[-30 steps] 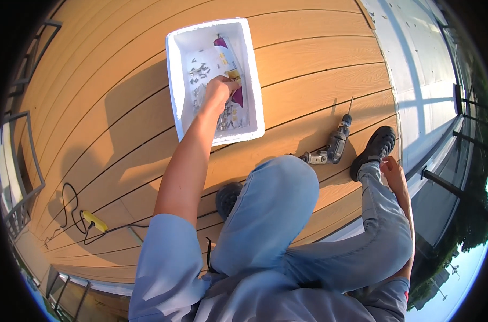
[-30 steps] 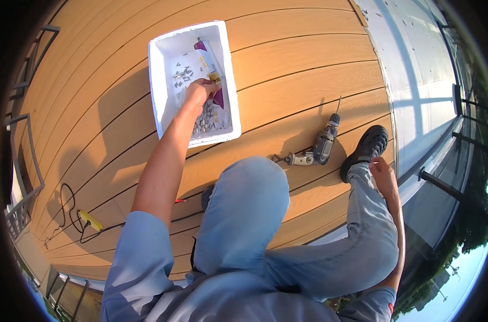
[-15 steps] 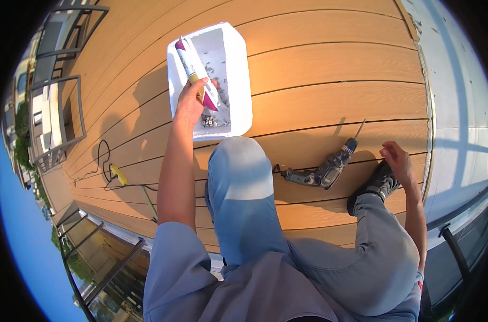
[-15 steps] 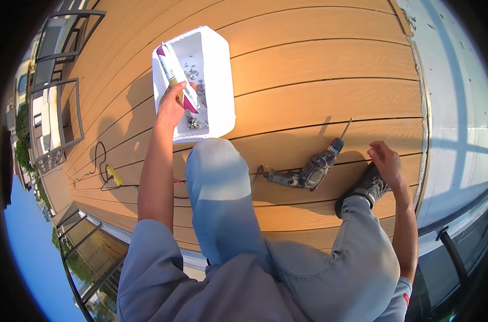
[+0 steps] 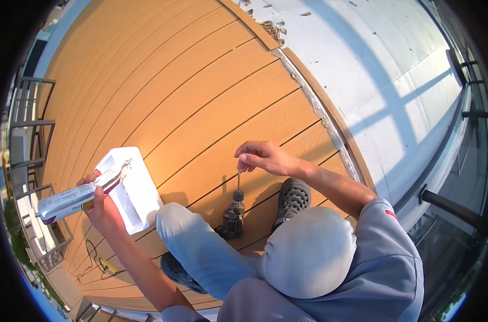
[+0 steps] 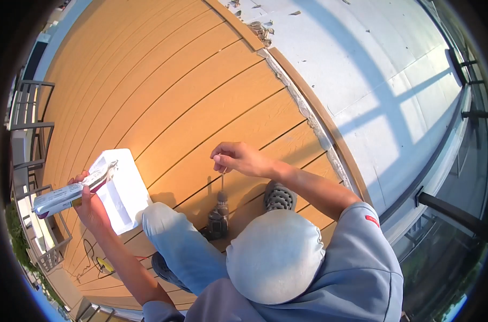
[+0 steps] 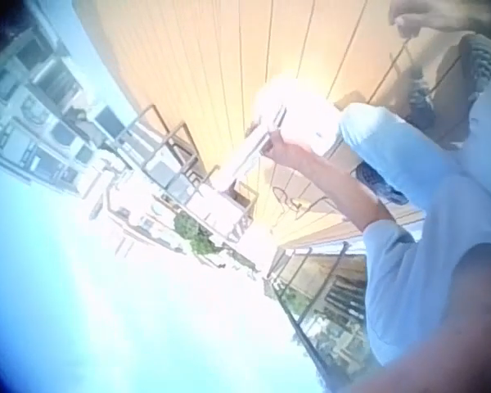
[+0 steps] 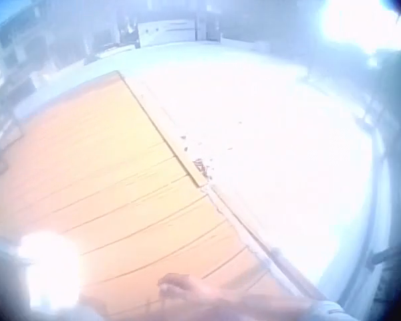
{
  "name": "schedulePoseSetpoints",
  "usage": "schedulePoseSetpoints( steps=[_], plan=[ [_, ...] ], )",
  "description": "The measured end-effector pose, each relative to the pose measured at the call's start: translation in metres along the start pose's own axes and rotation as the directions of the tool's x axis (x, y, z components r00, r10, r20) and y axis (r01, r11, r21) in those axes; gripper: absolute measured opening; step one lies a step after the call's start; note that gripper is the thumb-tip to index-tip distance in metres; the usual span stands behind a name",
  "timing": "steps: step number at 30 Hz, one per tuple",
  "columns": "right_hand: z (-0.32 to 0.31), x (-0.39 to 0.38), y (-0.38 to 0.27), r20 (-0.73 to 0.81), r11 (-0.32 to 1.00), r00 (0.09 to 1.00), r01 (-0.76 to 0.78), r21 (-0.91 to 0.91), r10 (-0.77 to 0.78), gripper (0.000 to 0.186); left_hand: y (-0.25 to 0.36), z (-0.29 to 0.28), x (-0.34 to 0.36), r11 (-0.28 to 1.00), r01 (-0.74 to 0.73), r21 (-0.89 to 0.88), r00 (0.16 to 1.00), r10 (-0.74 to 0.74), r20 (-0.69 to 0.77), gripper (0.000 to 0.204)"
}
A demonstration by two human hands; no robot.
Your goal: The person applies a line of white sealant to the edge of a deck, presses a trim piece onto the sealant, and then secures the trim using a power drill and screws.
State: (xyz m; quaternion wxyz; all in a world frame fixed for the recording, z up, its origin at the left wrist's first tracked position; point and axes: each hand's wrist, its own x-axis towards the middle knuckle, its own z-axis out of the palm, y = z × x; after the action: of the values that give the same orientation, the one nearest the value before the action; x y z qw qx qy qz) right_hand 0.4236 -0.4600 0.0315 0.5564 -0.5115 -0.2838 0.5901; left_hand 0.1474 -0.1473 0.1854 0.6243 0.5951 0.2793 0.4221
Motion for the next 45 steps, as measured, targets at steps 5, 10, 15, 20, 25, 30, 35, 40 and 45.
schedulePoseSetpoints(
  steps=[5, 10, 15, 20, 25, 30, 35, 40, 45],
  plan=[
    [0.000, -0.007, -0.014, -0.078, 0.743, 0.992, -0.019, 0.670, 0.095, 0.055, -0.099, 0.183, -0.059, 0.949, -0.154, 0.276, 0.885, 0.008, 0.466, 0.044],
    [-0.091, -0.050, 0.009, -0.156, 0.551, 0.971, 0.031, 0.834, 0.183, 0.047, -0.152, 0.337, -0.113, 0.858, -0.492, 0.146, 0.535, 0.165, 0.829, 0.038],
    [-0.148, -0.111, 0.003, -0.251, 0.554, 0.941, 0.086, 0.828, 0.228, 0.049, -0.185, 0.400, -0.148, 0.731, -0.682, -0.011, 0.195, 0.196, 0.961, 0.031],
    [-0.172, -0.122, 0.016, -0.437, 0.601, 0.882, 0.257, 0.757, 0.175, 0.042, -0.200, 0.423, -0.161, 0.718, -0.696, -0.021, 0.173, 0.196, 0.965, 0.032],
    [-0.194, -0.105, 0.027, -0.521, 0.643, 0.845, 0.335, 0.689, 0.117, 0.050, -0.215, 0.413, -0.156, 0.657, -0.754, -0.021, 0.150, 0.202, 0.968, 0.037],
    [-0.214, -0.105, 0.013, -0.570, 0.853, 0.800, 0.155, 0.498, 0.187, 0.054, -0.257, 0.378, -0.081, 0.633, -0.760, 0.149, 0.320, 0.165, 0.933, 0.045],
    [-0.233, -0.080, 0.000, -0.625, 0.986, 0.764, -0.090, 0.143, 0.160, 0.067, -0.368, 0.331, 0.047, 0.331, -0.573, 0.750, 0.817, 0.153, 0.557, 0.027],
    [-0.271, -0.040, -0.019, -0.671, 0.839, 0.740, -0.392, -0.378, 0.044, 0.069, -0.416, 0.315, 0.064, 0.274, -0.552, 0.787, 0.832, 0.234, 0.503, 0.019],
    [-0.310, 0.027, -0.062, -0.631, 0.481, 0.756, -0.625, -0.615, 0.176, 0.063, -0.416, 0.314, 0.065, 0.309, -0.545, 0.779, 0.838, 0.197, 0.508, 0.017]
  ],
)
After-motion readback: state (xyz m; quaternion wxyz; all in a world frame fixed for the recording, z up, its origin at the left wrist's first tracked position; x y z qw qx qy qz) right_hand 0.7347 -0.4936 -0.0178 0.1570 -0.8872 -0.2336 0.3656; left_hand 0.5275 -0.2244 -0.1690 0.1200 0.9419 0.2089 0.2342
